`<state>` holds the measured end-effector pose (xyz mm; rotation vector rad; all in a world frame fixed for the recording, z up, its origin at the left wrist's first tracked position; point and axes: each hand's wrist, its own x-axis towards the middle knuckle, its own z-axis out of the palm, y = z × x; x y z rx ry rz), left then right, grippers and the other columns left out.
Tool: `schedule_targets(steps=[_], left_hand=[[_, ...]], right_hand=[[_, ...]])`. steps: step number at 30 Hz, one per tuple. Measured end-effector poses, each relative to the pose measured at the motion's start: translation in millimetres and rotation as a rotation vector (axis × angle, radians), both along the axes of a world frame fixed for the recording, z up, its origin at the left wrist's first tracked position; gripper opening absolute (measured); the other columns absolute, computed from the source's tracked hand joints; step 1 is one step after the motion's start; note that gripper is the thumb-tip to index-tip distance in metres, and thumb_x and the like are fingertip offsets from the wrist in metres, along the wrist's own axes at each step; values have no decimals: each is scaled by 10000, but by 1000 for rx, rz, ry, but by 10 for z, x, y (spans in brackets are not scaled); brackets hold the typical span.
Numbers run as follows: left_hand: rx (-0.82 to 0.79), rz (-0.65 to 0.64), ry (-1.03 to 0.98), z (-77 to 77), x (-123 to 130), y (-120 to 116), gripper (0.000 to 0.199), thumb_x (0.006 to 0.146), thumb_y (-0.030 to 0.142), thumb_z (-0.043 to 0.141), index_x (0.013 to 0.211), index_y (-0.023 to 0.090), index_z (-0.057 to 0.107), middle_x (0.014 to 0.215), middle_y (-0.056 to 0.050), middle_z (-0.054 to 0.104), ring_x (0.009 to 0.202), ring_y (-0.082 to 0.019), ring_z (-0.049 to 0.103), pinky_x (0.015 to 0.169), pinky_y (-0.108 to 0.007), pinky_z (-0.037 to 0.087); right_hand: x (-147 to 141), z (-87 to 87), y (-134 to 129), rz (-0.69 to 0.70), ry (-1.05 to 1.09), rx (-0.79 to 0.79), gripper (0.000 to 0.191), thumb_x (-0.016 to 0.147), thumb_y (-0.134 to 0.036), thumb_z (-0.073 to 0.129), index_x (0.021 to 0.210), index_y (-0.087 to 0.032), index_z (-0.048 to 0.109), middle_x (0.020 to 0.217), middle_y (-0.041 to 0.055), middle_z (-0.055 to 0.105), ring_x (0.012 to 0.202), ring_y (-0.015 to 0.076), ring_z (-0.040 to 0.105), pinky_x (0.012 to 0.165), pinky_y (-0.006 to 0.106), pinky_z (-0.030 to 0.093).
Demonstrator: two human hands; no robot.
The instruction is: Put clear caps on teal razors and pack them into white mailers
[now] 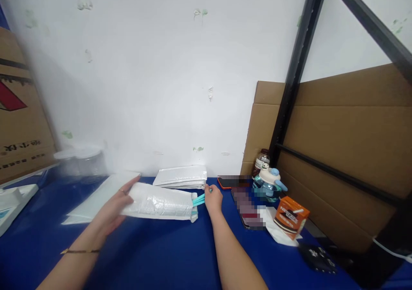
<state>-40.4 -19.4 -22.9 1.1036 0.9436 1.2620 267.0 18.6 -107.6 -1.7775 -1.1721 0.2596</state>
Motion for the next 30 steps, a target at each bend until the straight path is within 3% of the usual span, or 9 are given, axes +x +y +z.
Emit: schedule_targets(steps=[2, 5, 9, 13, 18, 21, 25, 27, 30], left_hand=[[-71, 20, 89, -108, -129, 28, 775, 522, 81, 484, 1288, 187, 437, 869, -32, 638, 545, -115, 547, 455, -184, 408], [-98, -1, 153, -19, -269, 30, 707, 529, 119, 512, 1235, 158, 493, 827, -34, 641, 590, -144, 573, 496, -205, 429], [3, -46, 227, 388, -324, -3, 641, 558, 153, 537, 1197, 201, 528, 890, -26, 644, 642, -146, 583, 536, -211, 437], [160, -111, 400, 841, -161, -23, 568, 616, 190, 538, 1184, 207, 544, 860, -22, 641, 652, -147, 569, 556, -219, 430], [364, 13, 804, 1172, 126, 100, 464, 615, 189, 507, 1059, 217, 638, 1021, -29, 645, 812, -208, 584, 607, -243, 432], [386, 85, 1044, 1041, 71, 299, 467, 627, 168, 457, 1053, 222, 639, 1001, -30, 650, 893, -234, 581, 683, -271, 437], [253, 116, 1308, 542, -278, 515, 476, 650, 162, 422, 1086, 203, 609, 1044, -78, 631, 942, -255, 583, 770, -325, 434], [176, 57, 1412, 299, -416, 523, 489, 645, 187, 462, 1118, 170, 582, 1073, -120, 619, 980, -282, 571, 817, -364, 425], [308, -3, 1471, 52, -391, 431, 770, 539, 286, 649, 1270, 140, 457, 1345, -177, 419, 1234, -346, 367, 965, -415, 332]], right_hand=[[129, 6, 8, 48, -47, -65, 330, 793, -441, 463, 563, -205, 477, 524, -2, 522, 552, 167, 513, 543, 242, 322], [263, 14, 0, 102, -103, -163, 316, 777, -403, 507, 535, -201, 483, 492, -3, 503, 522, 165, 505, 529, 244, 308], [254, 21, -28, 123, -162, -235, 283, 784, -400, 519, 593, -192, 543, 566, 25, 542, 598, 184, 538, 565, 261, 329], [96, 37, -78, 105, -204, -241, 281, 779, -444, 536, 663, -191, 578, 780, 67, 571, 734, 209, 565, 647, 305, 369], [-2, 74, -153, 109, -232, -212, 240, 786, -440, 551, 742, -209, 601, 891, 66, 528, 784, 211, 578, 704, 339, 391], [-1, 122, -198, 120, -254, -211, 231, 797, -430, 543, 795, -211, 616, 930, 74, 505, 773, 208, 578, 695, 341, 389], [-34, 254, -278, 156, -281, -106, 207, 822, -388, 509, 849, -216, 622, 980, 63, 497, 714, 162, 552, 667, 311, 381], [-84, 326, -334, 350, -260, -32, 177, 815, -363, 520, 845, -227, 629, 942, 33, 519, 698, 138, 532, 658, 278, 384], [-199, 386, -424, 776, -249, -55, 201, 709, -397, 647, 835, -240, 647, 884, 1, 540, 736, 137, 519, 642, 236, 392]])
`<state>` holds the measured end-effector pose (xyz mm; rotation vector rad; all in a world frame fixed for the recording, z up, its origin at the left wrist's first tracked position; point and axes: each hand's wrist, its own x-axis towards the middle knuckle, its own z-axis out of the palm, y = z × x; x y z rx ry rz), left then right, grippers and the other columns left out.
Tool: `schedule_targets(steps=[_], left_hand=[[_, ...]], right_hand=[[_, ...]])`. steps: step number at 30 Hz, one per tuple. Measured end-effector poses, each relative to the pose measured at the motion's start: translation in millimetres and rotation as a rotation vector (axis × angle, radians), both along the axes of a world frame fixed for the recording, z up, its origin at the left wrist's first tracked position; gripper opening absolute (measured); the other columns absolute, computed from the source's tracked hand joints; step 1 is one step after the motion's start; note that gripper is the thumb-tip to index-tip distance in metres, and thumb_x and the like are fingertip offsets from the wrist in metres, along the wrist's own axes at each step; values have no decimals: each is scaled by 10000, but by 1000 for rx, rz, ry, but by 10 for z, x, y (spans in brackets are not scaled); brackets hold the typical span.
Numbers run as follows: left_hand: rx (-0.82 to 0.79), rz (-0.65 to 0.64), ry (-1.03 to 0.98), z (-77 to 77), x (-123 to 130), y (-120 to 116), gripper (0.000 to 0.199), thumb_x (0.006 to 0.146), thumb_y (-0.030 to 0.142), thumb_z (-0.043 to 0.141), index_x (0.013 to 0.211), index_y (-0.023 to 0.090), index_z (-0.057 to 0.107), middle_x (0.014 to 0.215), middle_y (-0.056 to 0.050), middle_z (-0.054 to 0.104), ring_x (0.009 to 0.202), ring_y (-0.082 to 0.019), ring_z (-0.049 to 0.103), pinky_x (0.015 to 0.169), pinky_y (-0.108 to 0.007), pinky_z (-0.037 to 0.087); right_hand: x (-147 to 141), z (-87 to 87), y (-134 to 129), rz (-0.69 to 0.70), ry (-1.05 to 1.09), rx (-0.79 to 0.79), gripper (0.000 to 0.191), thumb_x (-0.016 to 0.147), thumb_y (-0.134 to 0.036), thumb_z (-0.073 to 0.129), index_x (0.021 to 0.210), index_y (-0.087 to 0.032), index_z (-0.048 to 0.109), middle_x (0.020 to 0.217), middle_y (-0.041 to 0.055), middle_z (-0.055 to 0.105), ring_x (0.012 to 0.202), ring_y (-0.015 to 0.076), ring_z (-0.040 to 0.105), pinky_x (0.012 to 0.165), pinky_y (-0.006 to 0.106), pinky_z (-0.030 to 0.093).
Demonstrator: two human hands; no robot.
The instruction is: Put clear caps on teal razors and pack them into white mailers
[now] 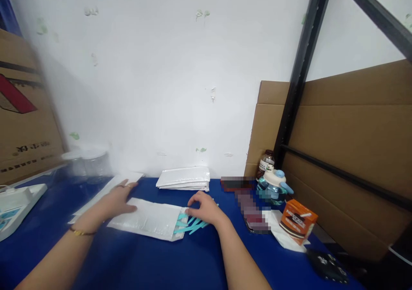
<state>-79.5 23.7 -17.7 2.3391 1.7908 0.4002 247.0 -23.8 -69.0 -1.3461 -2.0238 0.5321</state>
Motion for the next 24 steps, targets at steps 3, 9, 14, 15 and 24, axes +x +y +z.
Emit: schedule_targets(steps=[3, 9, 14, 15, 24], left_hand=[[-108, -382, 50, -170, 265, -88, 1102, 416, 402, 756, 1393, 245, 270, 1473, -127, 209, 1342, -330, 158, 1054, -445, 209], [-159, -570, 48, -467, 612, -78, 1090, 438, 487, 748, 1389, 222, 284, 1393, -139, 356, 1278, -346, 290, 1046, -467, 219], [-16, -518, -43, -494, 587, -152, 870, 482, 444, 743, 1276, 251, 444, 1193, -94, 500, 1115, -307, 455, 950, -389, 352], [-5, -519, -48, -483, 588, -170, 838, 491, 427, 740, 1261, 254, 457, 1159, -85, 509, 1079, -294, 477, 931, -377, 366], [-61, -535, -75, -473, 611, -157, 866, 467, 537, 747, 1238, 259, 467, 1107, -63, 509, 1030, -274, 477, 894, -359, 364]], right_hand=[[-126, 1, -62, 147, -95, -60, 436, 536, -410, 768, 918, -240, 643, 929, -2, 522, 775, 147, 512, 647, 233, 396], [-310, -7, -85, 70, -273, 16, 429, 508, -306, 760, 901, -215, 614, 988, 7, 482, 914, 183, 460, 798, 290, 349], [-459, -61, -50, 67, -299, 19, 333, 500, -293, 758, 774, -191, 598, 1017, 8, 478, 959, 189, 426, 830, 312, 292], [-489, -82, -40, 64, -297, 11, 303, 508, -290, 754, 744, -187, 595, 1007, 7, 482, 954, 187, 428, 821, 309, 289], [-674, -203, -3, 48, -266, 96, 194, 614, -240, 701, 759, -181, 586, 1039, 24, 512, 1010, 196, 421, 840, 327, 255]])
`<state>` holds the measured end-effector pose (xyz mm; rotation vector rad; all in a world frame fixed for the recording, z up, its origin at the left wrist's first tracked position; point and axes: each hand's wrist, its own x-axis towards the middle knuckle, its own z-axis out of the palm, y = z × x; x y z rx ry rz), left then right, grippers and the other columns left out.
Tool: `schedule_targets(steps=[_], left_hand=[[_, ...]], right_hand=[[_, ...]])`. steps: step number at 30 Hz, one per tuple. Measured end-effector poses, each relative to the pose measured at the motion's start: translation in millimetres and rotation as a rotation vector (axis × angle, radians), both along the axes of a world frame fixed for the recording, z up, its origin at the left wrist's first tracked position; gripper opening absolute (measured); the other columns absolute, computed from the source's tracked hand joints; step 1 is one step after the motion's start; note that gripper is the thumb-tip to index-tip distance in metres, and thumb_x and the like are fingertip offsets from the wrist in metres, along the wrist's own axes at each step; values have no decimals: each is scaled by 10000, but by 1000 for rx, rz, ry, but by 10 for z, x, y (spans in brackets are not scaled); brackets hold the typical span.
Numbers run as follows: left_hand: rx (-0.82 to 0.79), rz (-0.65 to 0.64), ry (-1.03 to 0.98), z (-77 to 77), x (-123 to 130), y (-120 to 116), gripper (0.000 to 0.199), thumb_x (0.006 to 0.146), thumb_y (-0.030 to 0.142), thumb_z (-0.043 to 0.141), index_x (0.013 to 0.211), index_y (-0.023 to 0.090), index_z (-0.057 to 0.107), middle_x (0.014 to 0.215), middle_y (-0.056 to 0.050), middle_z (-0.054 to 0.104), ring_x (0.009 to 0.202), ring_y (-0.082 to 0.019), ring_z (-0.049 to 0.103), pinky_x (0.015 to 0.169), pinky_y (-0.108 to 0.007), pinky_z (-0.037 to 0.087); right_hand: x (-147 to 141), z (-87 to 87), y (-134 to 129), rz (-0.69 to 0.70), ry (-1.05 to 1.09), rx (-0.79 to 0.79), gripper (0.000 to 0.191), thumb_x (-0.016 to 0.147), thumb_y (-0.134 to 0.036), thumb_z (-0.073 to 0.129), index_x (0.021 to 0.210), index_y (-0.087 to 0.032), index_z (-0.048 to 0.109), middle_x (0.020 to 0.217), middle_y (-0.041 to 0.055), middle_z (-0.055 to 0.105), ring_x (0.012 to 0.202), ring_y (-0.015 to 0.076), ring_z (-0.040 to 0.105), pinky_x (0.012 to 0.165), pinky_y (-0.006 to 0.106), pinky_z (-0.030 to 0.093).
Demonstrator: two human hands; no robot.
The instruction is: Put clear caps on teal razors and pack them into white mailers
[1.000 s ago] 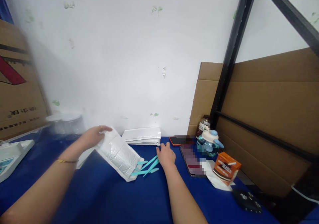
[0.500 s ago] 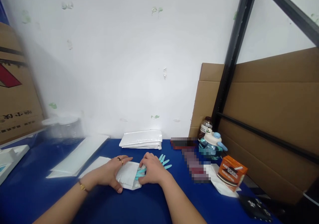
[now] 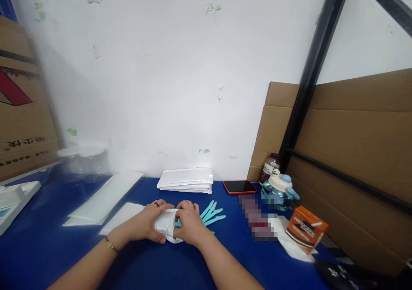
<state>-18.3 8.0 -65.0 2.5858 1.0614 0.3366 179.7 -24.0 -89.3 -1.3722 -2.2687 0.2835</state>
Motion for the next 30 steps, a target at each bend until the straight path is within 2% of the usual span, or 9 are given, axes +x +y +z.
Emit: schedule_targets(steps=[6, 11, 17, 23, 26, 30], left_hand=[[18, 48, 51, 50, -65, 2, 847, 448, 535, 744, 1213, 267, 499, 1076, -59, 521, 1024, -285, 475, 889, -359, 354], [108, 100, 56, 114, -152, 11, 793, 438, 518, 752, 1164, 286, 530, 1047, -42, 522, 1001, -280, 481, 869, -350, 348], [147, 134, 76, 166, -194, 15, 734, 430, 458, 776, 1105, 284, 546, 1013, -27, 531, 955, -263, 513, 833, -332, 356], [174, 178, 74, 200, -207, 33, 585, 471, 388, 765, 1005, 256, 566, 964, -15, 545, 893, -240, 543, 818, -333, 354], [180, 211, 54, 262, -211, 19, 547, 505, 373, 743, 1009, 255, 564, 982, -17, 548, 903, -242, 548, 815, -329, 359], [231, 225, 37, 354, -193, -34, 512, 549, 361, 721, 1025, 261, 561, 988, -15, 546, 902, -232, 548, 824, -326, 359]], right_hand=[[90, 167, -64, 58, -135, 29, 54, 745, -211, 595, 798, -197, 593, 1024, 18, 500, 1023, 185, 408, 908, 365, 220], [279, 285, -101, 59, -108, -29, 64, 798, -211, 527, 790, -218, 590, 1062, 18, 499, 1035, 185, 417, 930, 375, 230], [543, 301, -85, -21, -159, -12, 92, 764, -180, 519, 742, -217, 601, 987, 24, 526, 996, 203, 439, 947, 437, 195], [797, 279, -76, -159, -167, -107, 102, 688, -147, 549, 656, -209, 623, 877, 38, 560, 916, 225, 476, 914, 452, 217], [814, 339, -116, -151, -80, -151, 78, 696, -214, 593, 747, -237, 648, 917, 32, 579, 943, 236, 484, 931, 454, 209], [690, 376, -167, 4, -10, -235, 272, 730, -363, 614, 994, -299, 604, 1080, 18, 565, 1058, 241, 463, 976, 455, 191]])
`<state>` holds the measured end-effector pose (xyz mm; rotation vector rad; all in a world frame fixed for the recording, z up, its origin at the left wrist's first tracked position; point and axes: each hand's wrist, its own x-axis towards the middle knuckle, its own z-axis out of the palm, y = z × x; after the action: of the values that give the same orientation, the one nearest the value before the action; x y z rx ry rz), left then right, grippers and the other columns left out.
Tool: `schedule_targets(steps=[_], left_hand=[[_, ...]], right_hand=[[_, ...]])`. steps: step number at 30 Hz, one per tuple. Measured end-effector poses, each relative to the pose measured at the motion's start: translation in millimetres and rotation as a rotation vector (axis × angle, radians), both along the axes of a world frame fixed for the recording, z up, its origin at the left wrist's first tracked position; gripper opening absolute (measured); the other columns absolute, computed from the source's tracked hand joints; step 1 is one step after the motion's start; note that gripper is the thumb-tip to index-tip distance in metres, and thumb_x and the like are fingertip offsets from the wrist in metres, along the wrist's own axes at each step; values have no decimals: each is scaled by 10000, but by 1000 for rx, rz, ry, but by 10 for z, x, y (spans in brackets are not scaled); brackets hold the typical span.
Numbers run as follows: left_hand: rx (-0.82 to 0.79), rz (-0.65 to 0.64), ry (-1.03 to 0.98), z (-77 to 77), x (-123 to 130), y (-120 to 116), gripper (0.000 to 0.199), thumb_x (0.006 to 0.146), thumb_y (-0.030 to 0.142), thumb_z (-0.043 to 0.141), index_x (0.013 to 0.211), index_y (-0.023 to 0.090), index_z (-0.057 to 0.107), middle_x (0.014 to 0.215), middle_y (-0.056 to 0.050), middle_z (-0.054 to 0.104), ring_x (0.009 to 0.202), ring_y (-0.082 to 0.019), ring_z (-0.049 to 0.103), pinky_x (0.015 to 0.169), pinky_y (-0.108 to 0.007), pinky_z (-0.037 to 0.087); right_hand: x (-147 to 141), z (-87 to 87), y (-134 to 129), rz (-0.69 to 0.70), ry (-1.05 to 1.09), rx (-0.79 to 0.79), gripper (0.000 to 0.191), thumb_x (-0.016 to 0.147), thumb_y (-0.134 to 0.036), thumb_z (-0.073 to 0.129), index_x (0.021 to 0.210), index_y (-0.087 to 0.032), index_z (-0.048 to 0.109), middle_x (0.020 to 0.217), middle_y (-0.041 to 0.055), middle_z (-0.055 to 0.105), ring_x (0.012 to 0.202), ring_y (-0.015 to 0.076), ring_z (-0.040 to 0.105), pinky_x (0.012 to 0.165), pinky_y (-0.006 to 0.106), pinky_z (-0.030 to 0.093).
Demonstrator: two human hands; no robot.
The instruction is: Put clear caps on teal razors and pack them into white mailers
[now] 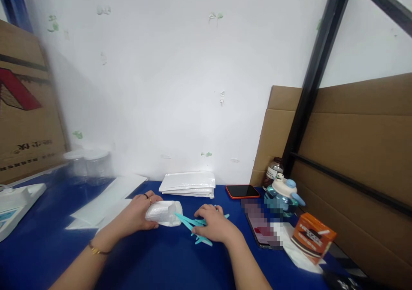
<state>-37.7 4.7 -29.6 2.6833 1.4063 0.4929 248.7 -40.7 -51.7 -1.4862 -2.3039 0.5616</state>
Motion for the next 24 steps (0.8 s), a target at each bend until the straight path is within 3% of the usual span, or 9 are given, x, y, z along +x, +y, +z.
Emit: schedule_targets(steps=[2, 6, 12, 15, 20, 24], left_hand=[[52, -5, -2, 34, -5, -12, 498, 572, 354, 711, 1039, 265, 560, 990, -15, 544, 908, -226, 545, 836, -325, 354], [126, 4, -31, 91, -112, 45, 467, 614, 348, 695, 1057, 277, 565, 998, -22, 554, 934, -229, 539, 859, -330, 348], [122, 77, -123, 234, -247, 154, 547, 641, 416, 679, 1152, 280, 534, 1049, -33, 547, 937, -241, 539, 857, -330, 376], [69, 18, -136, 287, -109, 145, 599, 646, 433, 672, 1201, 277, 510, 1074, -41, 535, 948, -242, 537, 863, -326, 381], [-36, -107, -177, 287, 209, 127, 627, 623, 435, 694, 1200, 264, 521, 1065, -48, 534, 961, -255, 528, 864, -348, 397], [-86, -222, -520, 288, 416, 56, 573, 665, 413, 682, 1178, 232, 501, 1096, -56, 533, 984, -232, 534, 873, -340, 417]], right_hand=[[-78, -33, 0, 28, -34, 11, 274, 724, -327, 625, 994, -290, 594, 1071, 13, 565, 1064, 230, 467, 996, 456, 176], [-138, -88, 27, 9, -71, 35, 221, 737, -274, 608, 957, -259, 603, 1032, 20, 572, 994, 211, 510, 948, 396, 292], [80, 42, 34, -2, 90, 36, 367, 768, -378, 576, 1123, -282, 580, 1180, 36, 542, 1072, 232, 498, 932, 350, 365], [283, 43, 48, -37, 146, 46, 412, 737, -372, 606, 1137, -282, 577, 1227, 42, 513, 1103, 241, 486, 931, 354, 385], [571, 25, 52, -30, 84, -85, 831, 437, -379, 816, 1211, -273, 533, 1316, 75, 433, 1198, 321, 402, 1006, 442, 320], [361, 160, -59, 30, 320, 35, 887, 525, -393, 785, 1318, -265, 409, 1354, 84, 407, 1243, 286, 374, 1044, 436, 283]])
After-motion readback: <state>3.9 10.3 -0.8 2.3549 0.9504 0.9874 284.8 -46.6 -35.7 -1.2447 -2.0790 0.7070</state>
